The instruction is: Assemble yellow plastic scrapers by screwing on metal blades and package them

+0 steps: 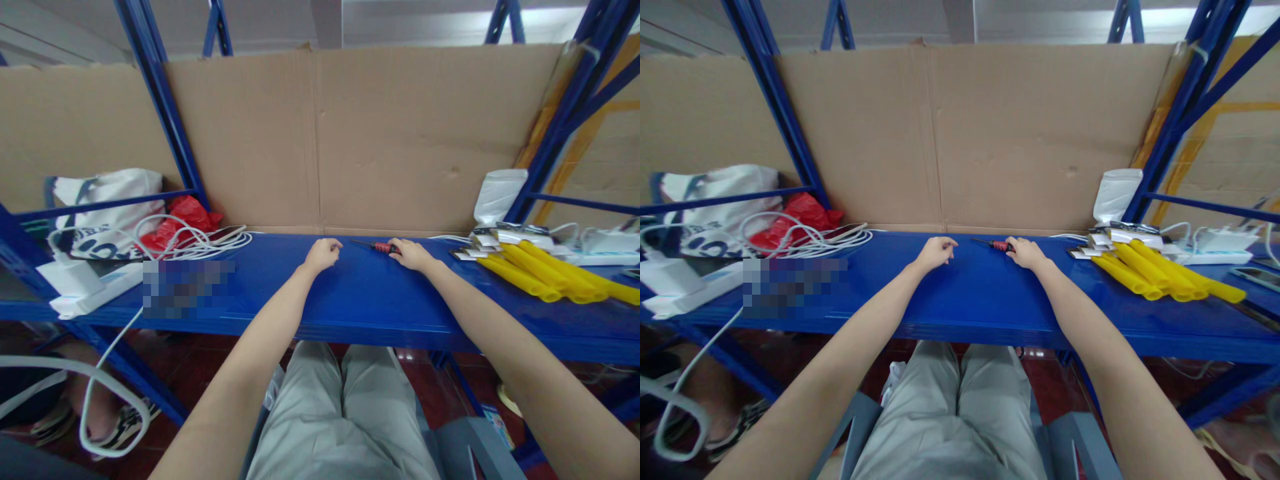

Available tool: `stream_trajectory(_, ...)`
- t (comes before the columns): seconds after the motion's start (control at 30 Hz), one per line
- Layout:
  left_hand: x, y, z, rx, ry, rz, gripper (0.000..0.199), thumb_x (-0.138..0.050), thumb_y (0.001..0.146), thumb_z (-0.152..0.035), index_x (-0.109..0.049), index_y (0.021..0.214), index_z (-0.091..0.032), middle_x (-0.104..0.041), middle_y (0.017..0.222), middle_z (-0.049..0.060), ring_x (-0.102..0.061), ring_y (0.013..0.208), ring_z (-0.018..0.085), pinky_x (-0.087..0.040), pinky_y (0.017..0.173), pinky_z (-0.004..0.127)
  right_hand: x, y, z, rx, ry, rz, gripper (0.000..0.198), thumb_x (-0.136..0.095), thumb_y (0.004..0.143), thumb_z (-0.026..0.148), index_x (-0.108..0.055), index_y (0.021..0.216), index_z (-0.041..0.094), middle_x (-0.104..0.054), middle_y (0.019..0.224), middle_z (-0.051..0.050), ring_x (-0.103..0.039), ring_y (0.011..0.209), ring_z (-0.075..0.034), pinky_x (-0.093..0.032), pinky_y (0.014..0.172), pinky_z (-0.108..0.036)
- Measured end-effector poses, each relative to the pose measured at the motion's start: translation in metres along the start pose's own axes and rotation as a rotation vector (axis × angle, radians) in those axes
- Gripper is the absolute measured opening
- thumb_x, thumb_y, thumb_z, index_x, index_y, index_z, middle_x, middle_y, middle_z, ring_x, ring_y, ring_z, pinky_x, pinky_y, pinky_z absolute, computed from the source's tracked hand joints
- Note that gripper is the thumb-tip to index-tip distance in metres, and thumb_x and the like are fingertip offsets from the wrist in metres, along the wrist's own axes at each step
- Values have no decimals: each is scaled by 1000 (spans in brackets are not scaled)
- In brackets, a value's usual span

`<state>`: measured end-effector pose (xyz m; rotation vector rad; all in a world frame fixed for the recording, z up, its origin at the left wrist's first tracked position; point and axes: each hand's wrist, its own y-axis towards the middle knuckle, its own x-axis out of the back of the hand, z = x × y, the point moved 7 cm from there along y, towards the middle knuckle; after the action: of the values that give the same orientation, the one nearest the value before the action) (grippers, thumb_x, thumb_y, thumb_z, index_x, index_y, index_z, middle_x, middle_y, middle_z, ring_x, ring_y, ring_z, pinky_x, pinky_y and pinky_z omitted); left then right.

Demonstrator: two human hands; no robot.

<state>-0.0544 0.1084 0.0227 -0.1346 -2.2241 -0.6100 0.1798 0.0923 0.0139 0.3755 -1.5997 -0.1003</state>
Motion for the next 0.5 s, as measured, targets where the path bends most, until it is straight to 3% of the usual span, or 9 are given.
stream_trajectory(0.13, 0, 1, 9, 44, 26, 35, 33, -43, 83, -8, -69, 103, -11, -69, 69, 4, -58, 49, 9, -50, 59, 21, 5, -4, -5, -72, 54, 51, 38, -49, 87, 32, -51, 124, 20, -64, 117, -11, -60, 107, -26, -46, 82, -32)
stream_trajectory(0.3, 1, 2, 14, 75, 28, 35, 32, -44, 84, -8, -68, 104, -10, -69, 69, 4, -56, 48, 8, -48, 57, 19, 15, -15, -31, -201, 131, 138, 26, -55, 83, 29, -61, 105, 16, -69, 99, -10, -65, 87, -21, -47, 68, -25)
stream_trajectory(0.43, 0, 2, 15, 75, 27, 38, 31, -44, 84, -8, -69, 103, -11, -68, 68, 3, -57, 49, 8, -48, 59, 19, 17, -35, -62, -424, 255, 276, 25, -51, 86, 32, -63, 82, 10, -62, 65, -7, -58, 53, -14, -43, 49, -23)
stream_trajectory(0.5, -1, 3, 16, 77, 25, 39, 31, -44, 84, -7, -69, 102, -11, -68, 67, 3, -57, 49, 8, -48, 59, 19, 18, -45, -80, -546, 277, 290, 31, -52, 86, 37, -63, 80, 9, -58, 59, -6, -53, 46, -13, -41, 44, -23)
